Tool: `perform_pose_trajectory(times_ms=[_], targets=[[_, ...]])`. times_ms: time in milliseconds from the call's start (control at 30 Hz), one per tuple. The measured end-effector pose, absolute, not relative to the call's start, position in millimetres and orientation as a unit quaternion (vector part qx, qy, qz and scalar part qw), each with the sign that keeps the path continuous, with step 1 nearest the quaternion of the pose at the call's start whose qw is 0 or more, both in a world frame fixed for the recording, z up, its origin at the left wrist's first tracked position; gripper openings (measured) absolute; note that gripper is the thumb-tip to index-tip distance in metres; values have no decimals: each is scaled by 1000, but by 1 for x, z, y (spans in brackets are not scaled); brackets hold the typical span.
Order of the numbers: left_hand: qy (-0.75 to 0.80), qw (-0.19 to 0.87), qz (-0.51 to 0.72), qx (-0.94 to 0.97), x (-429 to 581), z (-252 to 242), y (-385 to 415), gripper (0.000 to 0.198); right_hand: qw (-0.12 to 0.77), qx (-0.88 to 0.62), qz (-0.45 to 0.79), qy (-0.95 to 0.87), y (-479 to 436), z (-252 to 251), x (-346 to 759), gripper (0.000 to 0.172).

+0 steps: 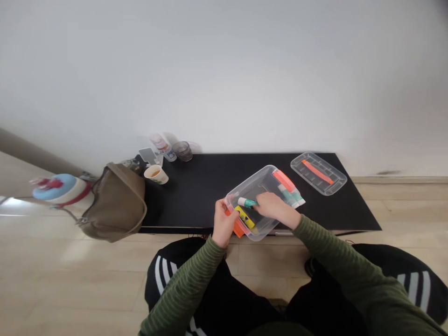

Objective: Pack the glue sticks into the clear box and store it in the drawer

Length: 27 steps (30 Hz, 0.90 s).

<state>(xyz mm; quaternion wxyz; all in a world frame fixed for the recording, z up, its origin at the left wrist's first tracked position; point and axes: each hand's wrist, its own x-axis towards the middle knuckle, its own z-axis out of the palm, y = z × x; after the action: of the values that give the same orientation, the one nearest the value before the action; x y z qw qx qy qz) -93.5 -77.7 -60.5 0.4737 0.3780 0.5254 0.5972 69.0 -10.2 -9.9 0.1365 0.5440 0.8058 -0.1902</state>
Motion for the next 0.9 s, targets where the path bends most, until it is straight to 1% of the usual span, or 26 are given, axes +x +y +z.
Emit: perform_pose_trajectory(times_ms=[100, 367, 500, 667, 733, 767, 833, 900], targets=[[522, 475, 594, 387, -93, -59, -81, 36, 181, 537, -211, 796, -6, -12, 56, 34], [526, 481, 581, 392, -89, -53, -82, 39, 216, 522, -228, 793, -7, -13, 46, 33], [528, 476, 580, 398, -88, -51, -83, 40, 219, 526, -229, 789, -10, -17, 44, 32], [534, 469, 578, 401, -89, -53, -83, 39, 198, 526, -229, 795, -8, -17, 55, 29], [537, 470, 578, 397, -89, -53, -82, 38, 135, 525, -228, 809, -9, -11, 67, 26], [538, 470, 578, 395, -90, -53, -81, 37, 77, 526, -229, 815, -10, -7, 76, 24], [539, 468, 581, 391, -92, -53, -80, 35, -80, 536, -230, 809, -12, 3, 97, 24], [540, 466, 585, 386, -95, -54, -79, 34, -236, 561, -218, 763, -11, 9, 123, 25]])
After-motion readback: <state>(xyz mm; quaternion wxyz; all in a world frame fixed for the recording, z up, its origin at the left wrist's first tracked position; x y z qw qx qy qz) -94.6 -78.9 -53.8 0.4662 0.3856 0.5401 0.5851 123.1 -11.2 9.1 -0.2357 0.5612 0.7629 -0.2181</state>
